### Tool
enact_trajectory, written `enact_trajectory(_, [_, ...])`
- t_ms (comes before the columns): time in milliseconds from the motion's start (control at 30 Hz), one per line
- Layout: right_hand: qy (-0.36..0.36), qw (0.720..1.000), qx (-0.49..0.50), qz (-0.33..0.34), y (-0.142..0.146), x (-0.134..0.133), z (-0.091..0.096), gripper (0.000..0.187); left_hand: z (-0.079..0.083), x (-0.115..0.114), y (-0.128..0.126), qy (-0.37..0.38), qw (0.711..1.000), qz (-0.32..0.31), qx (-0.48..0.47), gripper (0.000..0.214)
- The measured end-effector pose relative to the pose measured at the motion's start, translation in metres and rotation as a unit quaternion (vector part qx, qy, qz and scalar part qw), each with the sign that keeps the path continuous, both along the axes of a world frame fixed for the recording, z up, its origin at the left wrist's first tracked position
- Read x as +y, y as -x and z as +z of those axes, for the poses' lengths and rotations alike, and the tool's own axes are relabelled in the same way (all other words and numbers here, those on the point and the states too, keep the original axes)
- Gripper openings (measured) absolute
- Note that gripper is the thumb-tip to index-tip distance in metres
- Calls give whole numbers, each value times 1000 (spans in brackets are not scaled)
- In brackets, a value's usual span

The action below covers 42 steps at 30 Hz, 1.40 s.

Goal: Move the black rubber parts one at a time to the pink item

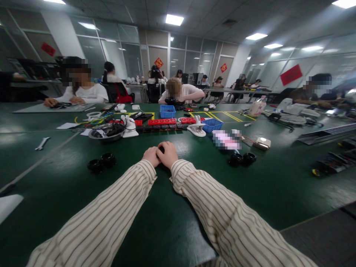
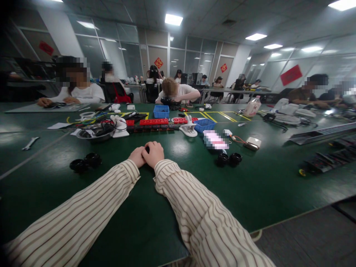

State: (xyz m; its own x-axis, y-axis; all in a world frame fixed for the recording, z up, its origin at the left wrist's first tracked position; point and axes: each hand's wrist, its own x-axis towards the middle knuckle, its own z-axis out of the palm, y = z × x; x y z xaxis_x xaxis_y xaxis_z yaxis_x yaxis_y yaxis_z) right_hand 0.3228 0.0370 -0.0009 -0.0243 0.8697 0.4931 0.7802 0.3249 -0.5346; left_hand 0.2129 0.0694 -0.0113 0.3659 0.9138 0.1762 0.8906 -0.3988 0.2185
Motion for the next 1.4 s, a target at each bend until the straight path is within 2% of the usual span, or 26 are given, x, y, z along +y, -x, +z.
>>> enact_trajectory(533, [22, 999, 6, 25, -1, 6, -6, 14, 0, 0, -1, -1, 1000, -2, 10, 34])
enact_trajectory(1400, [23, 999, 2, 36, -2, 7, -5, 14, 4, -2, -1, -3, 1000, -6, 15, 33])
